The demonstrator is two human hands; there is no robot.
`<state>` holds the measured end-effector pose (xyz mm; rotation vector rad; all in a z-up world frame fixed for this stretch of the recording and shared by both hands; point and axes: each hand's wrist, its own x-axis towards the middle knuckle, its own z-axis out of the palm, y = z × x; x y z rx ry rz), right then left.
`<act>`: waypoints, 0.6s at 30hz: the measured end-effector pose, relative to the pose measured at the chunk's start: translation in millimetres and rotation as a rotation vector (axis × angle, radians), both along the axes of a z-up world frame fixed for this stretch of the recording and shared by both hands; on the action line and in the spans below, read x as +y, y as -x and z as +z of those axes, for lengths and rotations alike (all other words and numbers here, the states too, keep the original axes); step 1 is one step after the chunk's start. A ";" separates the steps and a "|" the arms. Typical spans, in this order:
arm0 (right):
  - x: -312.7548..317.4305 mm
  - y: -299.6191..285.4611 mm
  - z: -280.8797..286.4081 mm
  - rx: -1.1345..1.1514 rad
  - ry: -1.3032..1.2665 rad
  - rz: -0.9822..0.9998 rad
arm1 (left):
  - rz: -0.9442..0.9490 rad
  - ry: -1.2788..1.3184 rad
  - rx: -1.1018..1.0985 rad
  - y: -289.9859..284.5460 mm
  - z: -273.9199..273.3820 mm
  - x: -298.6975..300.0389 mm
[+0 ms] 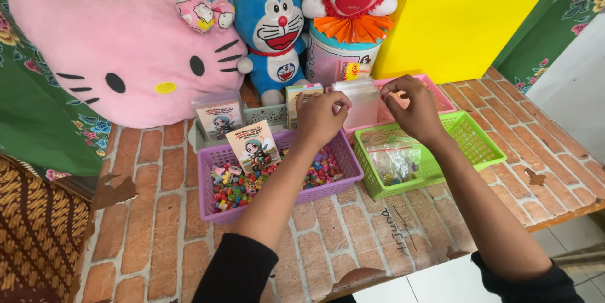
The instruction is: The person sorts small, colorful candies from a purple basket into small, clear plastic bags. They seal the bags and place them into a green basket. The person repeats this process, handling the candies and bags by hand.
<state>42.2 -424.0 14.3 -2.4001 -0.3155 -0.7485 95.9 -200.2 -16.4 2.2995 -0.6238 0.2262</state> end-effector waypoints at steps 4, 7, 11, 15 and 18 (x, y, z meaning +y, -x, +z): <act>-8.1 -2.7 0.0 -0.010 -0.046 -0.007 | 0.041 0.011 -0.017 -8.4 -7.0 -4.2; -7.0 -0.8 6.1 -0.044 -0.096 -0.009 | 0.075 0.059 -0.054 -10.7 -9.0 -6.5; -6.5 6.6 14.0 -0.092 -0.165 -0.005 | 0.115 0.095 -0.117 -10.1 -12.8 -5.1; -11.0 12.0 24.1 -0.133 -0.165 0.006 | 0.129 0.141 -0.234 1.3 -4.4 4.5; -9.6 16.8 36.7 -0.221 -0.217 0.075 | 0.171 0.207 -0.339 8.7 11.3 13.3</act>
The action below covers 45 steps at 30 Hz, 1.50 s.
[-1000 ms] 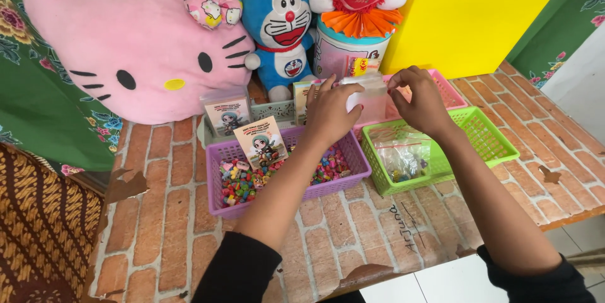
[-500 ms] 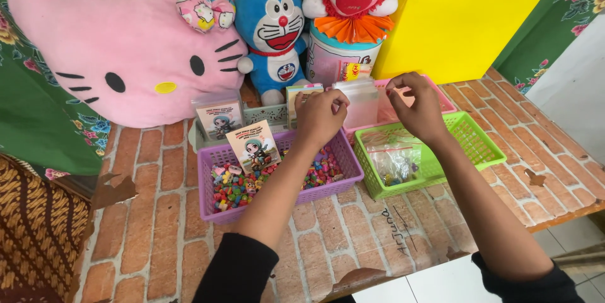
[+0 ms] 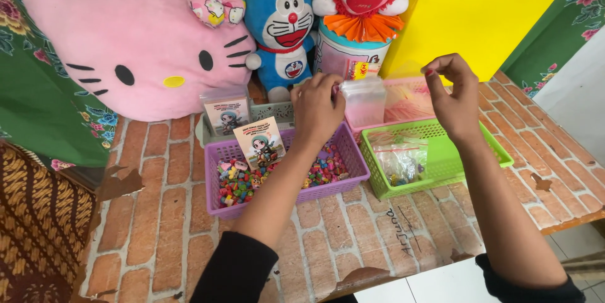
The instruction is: The person sorts small, colorful candies from a purple basket into small, clear plastic bags. They seal the bags and place them into a green basket. The person repeats this process, handling the candies and bags by hand.
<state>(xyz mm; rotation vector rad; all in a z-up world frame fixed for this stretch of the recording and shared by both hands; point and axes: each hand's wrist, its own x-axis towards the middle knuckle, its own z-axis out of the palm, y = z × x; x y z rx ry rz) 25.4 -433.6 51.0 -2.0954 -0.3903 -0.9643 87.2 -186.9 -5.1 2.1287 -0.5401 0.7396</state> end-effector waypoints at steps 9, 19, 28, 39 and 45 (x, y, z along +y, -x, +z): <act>76.5 20.1 16.0 0.001 -0.176 0.141 | -0.735 0.601 0.332 41.2 40.6 42.2; 175.6 1.0 -0.9 0.046 -0.346 0.337 | -0.565 0.602 0.319 59.5 30.7 104.1; 203.2 0.9 -46.0 0.177 -0.083 0.295 | -0.518 0.796 0.507 72.9 11.6 152.2; 209.4 13.3 -41.0 0.132 0.127 0.204 | -0.532 0.681 0.395 73.4 1.2 144.8; 211.4 15.3 -47.1 0.241 0.223 0.266 | -0.546 0.782 0.393 80.3 6.2 156.3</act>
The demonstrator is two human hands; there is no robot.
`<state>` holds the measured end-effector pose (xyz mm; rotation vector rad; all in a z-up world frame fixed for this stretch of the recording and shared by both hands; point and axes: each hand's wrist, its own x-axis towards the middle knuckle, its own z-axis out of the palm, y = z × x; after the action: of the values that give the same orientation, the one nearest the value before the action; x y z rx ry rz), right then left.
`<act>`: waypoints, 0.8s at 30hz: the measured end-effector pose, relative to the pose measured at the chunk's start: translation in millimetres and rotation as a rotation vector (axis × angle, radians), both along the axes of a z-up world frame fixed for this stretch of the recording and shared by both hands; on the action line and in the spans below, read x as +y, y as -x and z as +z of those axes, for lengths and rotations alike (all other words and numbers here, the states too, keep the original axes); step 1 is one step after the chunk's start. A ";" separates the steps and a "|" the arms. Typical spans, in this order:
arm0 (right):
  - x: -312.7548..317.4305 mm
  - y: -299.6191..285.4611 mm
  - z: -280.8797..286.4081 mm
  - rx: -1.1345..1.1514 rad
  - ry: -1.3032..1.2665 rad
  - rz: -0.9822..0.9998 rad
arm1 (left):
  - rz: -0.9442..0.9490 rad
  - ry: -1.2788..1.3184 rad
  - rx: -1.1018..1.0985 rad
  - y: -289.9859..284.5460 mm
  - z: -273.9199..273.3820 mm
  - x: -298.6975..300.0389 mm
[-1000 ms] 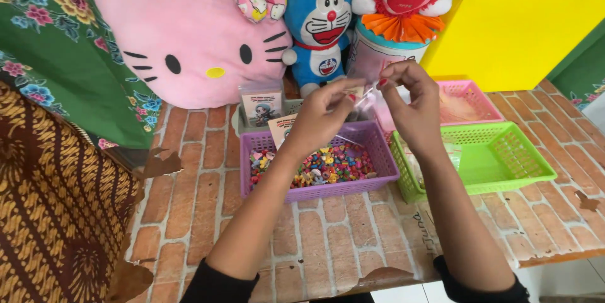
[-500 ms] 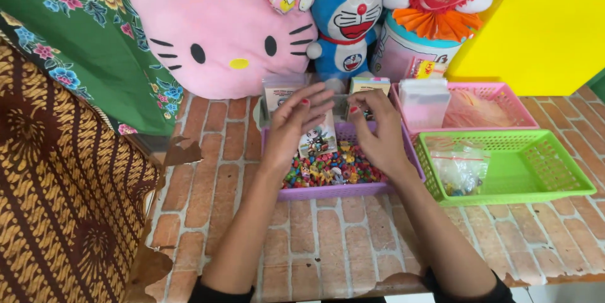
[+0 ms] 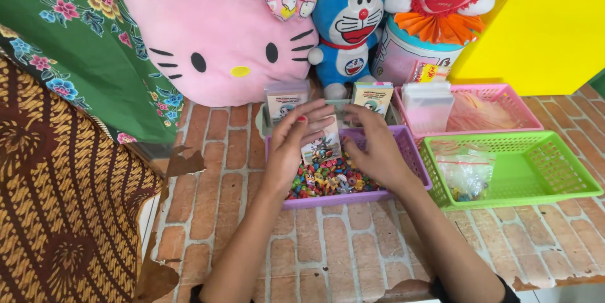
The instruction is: The person sorts small, colorful candies from a purple basket into small, clear plastic bags. They seal the bags and place them into a green basket. The person repeats this process, handling the candies and bags by hand.
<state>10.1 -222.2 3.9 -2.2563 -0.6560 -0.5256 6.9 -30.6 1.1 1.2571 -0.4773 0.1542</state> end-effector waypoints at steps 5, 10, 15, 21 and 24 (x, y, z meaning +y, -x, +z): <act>8.0 7.0 4.2 0.074 0.027 0.031 | -0.055 0.105 0.084 6.2 2.9 8.6; 2.4 -0.7 -2.4 0.096 0.041 0.019 | -0.070 0.143 0.131 2.2 2.0 11.0; -4.7 -5.3 -11.2 -0.048 0.150 0.087 | -0.100 0.189 0.152 -2.0 -6.6 11.8; 0.7 -3.0 -3.1 -0.110 0.066 0.046 | -0.048 0.138 0.128 -3.2 -5.9 12.5; -6.7 -11.5 -13.9 -0.105 -0.010 -0.042 | 0.025 0.102 0.045 -0.5 -5.6 10.1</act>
<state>21.6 -229.0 -10.1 -2.2494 -0.6580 -0.6698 7.4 -20.4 -4.4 1.1648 -0.4098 0.1692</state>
